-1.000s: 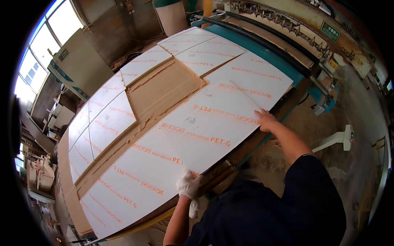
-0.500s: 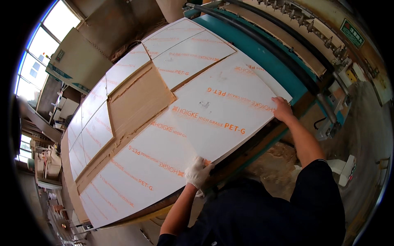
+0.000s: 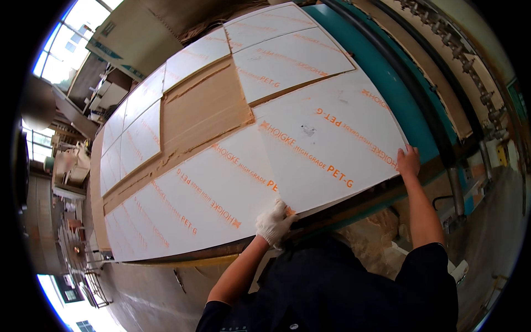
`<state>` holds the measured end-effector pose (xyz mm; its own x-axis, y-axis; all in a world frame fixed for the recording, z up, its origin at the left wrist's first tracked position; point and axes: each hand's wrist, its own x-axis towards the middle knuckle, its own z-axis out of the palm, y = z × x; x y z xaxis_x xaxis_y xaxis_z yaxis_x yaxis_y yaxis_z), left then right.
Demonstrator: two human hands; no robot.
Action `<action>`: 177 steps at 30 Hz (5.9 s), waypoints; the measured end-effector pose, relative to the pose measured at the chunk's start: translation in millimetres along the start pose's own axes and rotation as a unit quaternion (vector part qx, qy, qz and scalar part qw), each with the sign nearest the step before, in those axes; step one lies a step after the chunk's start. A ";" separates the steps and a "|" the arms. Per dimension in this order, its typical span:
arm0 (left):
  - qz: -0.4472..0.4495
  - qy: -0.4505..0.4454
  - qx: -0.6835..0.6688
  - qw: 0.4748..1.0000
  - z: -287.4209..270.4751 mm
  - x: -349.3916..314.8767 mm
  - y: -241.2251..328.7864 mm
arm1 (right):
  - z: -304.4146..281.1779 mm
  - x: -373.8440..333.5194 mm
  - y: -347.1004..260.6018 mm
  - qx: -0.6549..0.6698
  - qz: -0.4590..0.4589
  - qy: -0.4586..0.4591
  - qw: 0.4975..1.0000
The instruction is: The person picks up a white plastic sheet from a stack, moves it to a larger assembly on a machine, fits it into a specific position, and then removes a small piece of waste material from the surface by hand.
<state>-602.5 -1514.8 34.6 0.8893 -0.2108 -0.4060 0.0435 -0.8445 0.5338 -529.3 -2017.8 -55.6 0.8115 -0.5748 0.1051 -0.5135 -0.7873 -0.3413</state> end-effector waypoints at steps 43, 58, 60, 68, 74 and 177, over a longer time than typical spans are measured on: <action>0.008 0.048 0.044 0.998 20.4 6.4 19.0 | 10.2 3.8 -36.7 -0.017 -0.004 0.099 0.995; -0.013 0.015 0.075 0.997 11.3 7.4 15.6 | 26.7 20.0 -16.9 0.002 -0.024 0.130 0.991; -0.022 0.044 0.045 0.998 18.0 4.1 6.9 | 28.2 19.6 -20.5 0.007 -0.024 0.122 0.992; -0.056 0.006 0.001 0.998 4.6 -0.8 16.6 | 24.8 28.2 -5.2 -0.016 -0.004 0.073 0.997; -0.009 0.032 0.024 0.999 15.3 0.7 4.0 | 22.0 30.1 -7.7 -0.015 -0.016 0.060 0.998; -0.343 0.326 -0.575 0.668 -21.0 -80.2 -223.8 | 35.8 21.8 15.8 -0.022 0.045 0.036 0.998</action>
<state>-674.0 -1298.6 -36.8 0.4737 0.6068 -0.6383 0.5301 0.3823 0.7569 -509.7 -2034.8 -92.1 0.7402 -0.6569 0.1432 -0.5964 -0.7399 -0.3113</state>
